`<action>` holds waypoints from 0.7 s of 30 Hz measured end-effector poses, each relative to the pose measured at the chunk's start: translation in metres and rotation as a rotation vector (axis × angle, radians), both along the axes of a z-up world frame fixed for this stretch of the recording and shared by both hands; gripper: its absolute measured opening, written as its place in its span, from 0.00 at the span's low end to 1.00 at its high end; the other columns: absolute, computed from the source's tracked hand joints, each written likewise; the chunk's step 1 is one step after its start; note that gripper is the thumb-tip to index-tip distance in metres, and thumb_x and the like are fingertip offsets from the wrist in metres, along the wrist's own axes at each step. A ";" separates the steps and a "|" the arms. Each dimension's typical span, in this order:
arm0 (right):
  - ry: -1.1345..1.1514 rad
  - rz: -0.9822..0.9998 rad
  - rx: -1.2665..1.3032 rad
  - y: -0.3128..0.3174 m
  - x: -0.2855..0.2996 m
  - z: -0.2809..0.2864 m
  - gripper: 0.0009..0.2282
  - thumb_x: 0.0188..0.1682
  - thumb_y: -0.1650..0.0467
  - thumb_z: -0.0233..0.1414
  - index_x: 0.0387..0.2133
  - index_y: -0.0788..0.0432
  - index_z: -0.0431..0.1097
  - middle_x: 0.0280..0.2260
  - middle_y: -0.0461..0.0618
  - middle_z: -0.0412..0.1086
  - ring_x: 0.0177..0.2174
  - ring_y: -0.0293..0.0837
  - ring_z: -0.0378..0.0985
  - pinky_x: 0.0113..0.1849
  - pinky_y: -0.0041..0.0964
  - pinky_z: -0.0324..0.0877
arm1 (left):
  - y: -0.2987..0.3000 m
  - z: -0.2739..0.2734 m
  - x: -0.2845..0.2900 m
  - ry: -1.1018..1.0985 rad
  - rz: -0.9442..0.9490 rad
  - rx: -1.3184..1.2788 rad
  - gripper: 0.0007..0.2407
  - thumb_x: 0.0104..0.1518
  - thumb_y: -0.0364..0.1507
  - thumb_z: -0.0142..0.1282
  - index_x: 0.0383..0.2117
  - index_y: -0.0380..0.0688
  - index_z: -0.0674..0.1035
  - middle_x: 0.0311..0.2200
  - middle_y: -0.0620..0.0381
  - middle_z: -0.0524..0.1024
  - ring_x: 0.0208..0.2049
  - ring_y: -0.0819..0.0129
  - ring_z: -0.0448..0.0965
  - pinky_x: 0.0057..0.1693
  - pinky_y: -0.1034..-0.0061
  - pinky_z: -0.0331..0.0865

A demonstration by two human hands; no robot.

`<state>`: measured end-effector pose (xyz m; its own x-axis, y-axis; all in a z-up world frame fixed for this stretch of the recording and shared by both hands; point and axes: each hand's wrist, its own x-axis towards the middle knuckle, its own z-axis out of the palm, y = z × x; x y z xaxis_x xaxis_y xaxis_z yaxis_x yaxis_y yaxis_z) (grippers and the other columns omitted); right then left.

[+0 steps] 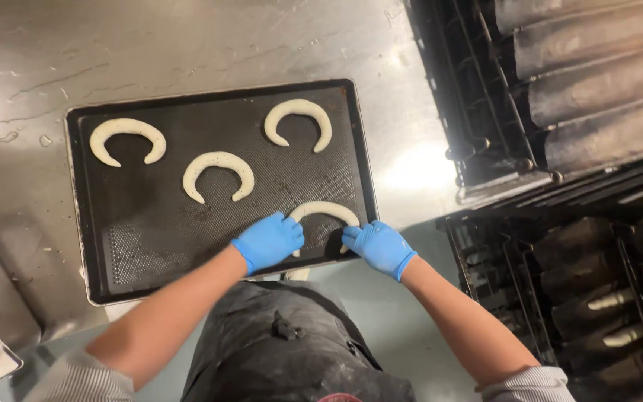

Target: Shaping dough into crescent and baguette forms using a dough moulder machine and placing them on trays and racks.

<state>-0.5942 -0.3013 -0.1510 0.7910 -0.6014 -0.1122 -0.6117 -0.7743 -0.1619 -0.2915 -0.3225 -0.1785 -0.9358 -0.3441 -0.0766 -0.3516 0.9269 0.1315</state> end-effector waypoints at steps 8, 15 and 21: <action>-0.050 0.054 0.064 -0.015 0.013 0.003 0.09 0.46 0.70 0.50 0.40 0.55 0.73 0.33 0.48 0.69 0.31 0.47 0.76 0.32 0.43 0.69 | 0.017 0.008 -0.024 0.151 0.298 -0.186 0.06 0.49 0.30 0.52 0.29 0.45 0.79 0.37 0.58 0.77 0.34 0.67 0.74 0.35 0.73 0.66; 0.047 0.092 0.023 -0.014 0.001 -0.010 0.07 0.48 0.70 0.50 0.37 0.56 0.72 0.32 0.48 0.68 0.30 0.46 0.75 0.32 0.44 0.69 | 0.018 0.005 -0.025 0.023 0.198 -0.016 0.02 0.55 0.28 0.53 0.29 0.47 0.79 0.28 0.59 0.73 0.35 0.63 0.73 0.39 0.69 0.66; -0.122 0.057 0.033 -0.013 0.009 0.022 0.11 0.45 0.70 0.52 0.40 0.58 0.72 0.40 0.50 0.70 0.33 0.48 0.76 0.33 0.44 0.69 | 0.026 0.037 -0.034 -0.029 0.284 0.035 0.04 0.51 0.28 0.55 0.29 0.46 0.79 0.34 0.55 0.72 0.36 0.62 0.73 0.37 0.71 0.65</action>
<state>-0.5849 -0.3146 -0.1290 0.8330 -0.5524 -0.0315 -0.5406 -0.8006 -0.2583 -0.3253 -0.2970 -0.1418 -0.7995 -0.5888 -0.1186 -0.6006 0.7859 0.1473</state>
